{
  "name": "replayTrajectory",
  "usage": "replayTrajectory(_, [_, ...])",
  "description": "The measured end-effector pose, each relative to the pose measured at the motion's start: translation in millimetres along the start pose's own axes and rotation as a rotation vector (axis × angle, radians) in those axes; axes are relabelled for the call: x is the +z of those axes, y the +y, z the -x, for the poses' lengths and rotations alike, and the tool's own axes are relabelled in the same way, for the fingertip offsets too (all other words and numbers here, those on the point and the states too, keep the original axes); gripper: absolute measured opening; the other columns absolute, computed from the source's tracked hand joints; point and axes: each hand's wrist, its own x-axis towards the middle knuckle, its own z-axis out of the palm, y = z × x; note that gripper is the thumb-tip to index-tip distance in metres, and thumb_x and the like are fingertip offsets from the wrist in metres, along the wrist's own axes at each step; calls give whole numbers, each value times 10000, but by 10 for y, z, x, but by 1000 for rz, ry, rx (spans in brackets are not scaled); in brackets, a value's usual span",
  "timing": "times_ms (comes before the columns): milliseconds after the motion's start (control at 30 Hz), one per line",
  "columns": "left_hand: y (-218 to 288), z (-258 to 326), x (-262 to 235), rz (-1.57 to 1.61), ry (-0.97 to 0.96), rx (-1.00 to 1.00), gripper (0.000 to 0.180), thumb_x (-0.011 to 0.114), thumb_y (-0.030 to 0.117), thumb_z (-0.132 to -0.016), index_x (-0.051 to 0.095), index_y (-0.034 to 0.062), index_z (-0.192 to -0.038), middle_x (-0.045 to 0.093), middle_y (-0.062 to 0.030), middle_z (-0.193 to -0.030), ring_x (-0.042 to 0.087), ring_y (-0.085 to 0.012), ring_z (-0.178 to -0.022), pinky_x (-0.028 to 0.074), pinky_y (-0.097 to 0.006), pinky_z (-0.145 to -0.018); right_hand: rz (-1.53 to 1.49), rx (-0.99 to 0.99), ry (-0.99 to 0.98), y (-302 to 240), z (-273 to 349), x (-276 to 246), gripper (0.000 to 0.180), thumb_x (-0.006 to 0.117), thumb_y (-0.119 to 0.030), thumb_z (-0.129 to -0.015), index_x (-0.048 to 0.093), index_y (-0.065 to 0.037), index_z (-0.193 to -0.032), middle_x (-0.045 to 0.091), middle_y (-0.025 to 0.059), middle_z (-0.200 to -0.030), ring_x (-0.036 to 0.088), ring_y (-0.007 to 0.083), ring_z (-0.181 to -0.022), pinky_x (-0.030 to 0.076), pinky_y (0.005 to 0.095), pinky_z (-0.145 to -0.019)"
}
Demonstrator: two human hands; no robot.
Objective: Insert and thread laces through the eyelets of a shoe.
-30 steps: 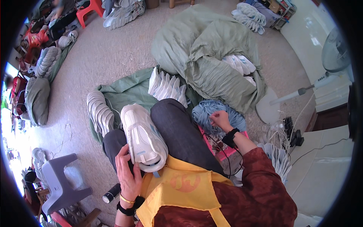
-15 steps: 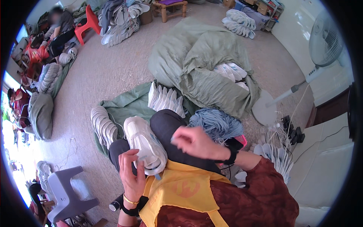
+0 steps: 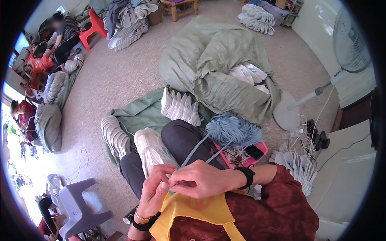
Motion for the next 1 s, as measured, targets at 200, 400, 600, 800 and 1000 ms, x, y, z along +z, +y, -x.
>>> replayTrajectory(200, [27,43,-87,162,-20,-103,397,502,341,-1085,525,38,-829,671,-142,-1098,583,-290,-1101,437,-430,-994,40,-49,143,33,-3,-366,37,681,-79,-940,684,-44,-952,644,108,-714,608,231,-566,451,332,-526])
replayTrajectory(400, [155,145,-167,318,154,-98,376,523,368,-1062,516,78,-823,664,-142,-930,554,-278,-1043,401,-442,-997,277,146,617,491,279,-1040,37,682,-45,-946,708,-20,-945,666,-1,-750,568,35,-654,448,233,-573])
replayTrajectory(600, [155,260,-339,363,249,-120,328,496,301,-1075,534,72,-843,655,-125,-885,562,-278,-1033,423,-464,-1003,328,353,885,1425,933,-1697,118,662,-90,-990,687,13,-940,628,-48,-780,546,18,-692,440,203,-603])
replayTrajectory(800, [92,398,-582,323,234,-216,402,479,331,-1092,487,72,-785,661,-112,-942,578,-252,-1110,400,-421,-1069,396,503,1033,2566,1853,-2369,140,680,-114,-967,693,23,-941,630,-32,-771,548,39,-704,440,225,-621])
replayTrajectory(1000, [40,389,-689,366,303,-212,411,463,333,-1098,577,42,-831,619,-97,-831,587,-233,-955,430,-478,-1088,670,485,1149,3240,2826,-3034,158,690,-191,-976,705,-48,-908,544,-51,-632,455,51,-529,337,254,-480])
